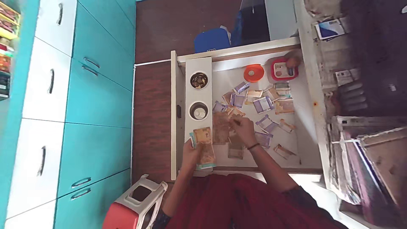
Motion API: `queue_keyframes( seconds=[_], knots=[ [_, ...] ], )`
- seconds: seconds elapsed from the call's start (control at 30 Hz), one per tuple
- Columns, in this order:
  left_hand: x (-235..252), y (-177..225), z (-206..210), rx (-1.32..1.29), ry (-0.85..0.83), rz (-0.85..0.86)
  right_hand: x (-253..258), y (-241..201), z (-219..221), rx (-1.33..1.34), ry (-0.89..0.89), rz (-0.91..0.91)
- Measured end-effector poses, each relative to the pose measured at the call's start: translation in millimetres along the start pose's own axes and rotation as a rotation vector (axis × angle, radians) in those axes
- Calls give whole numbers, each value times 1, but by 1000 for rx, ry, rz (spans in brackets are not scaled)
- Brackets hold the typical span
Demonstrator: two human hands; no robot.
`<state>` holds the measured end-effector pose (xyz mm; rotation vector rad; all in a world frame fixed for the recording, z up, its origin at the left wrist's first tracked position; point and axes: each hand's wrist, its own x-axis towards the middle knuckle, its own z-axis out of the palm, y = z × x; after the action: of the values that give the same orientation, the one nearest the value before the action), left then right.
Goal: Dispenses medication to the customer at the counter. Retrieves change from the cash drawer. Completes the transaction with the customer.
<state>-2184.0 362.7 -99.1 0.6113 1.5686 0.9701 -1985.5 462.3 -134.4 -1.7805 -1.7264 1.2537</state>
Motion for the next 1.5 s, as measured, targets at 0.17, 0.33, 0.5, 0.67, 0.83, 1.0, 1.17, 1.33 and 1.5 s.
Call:
queue_keyframes(
  seconds=[0.17,0.33,0.5,0.67,0.83,1.0,1.17,1.33,1.5],
  knots=[
    [-4,-3,-4,-11,-19,29,36,20,21,-269,-98,292],
    [-9,-1,-4,-16,-7,14,36,38,13,-152,-84,150],
    [-10,-8,-5,-20,-43,25,11,28,-19,-141,50,-18],
    [-13,-7,-3,-70,-69,40,-50,-3,-58,526,123,-225],
    [-18,-5,7,-123,-107,55,-99,-21,-39,793,-177,-174],
    [-29,-9,19,-129,-134,138,-110,-20,19,652,-75,44],
    [-43,-4,18,-75,-167,149,-120,-22,30,652,17,79],
    [-44,-17,-24,150,1,395,-128,-21,20,600,104,13],
    [-53,-25,-84,641,399,335,-141,-17,14,691,162,-44]
  ],
)
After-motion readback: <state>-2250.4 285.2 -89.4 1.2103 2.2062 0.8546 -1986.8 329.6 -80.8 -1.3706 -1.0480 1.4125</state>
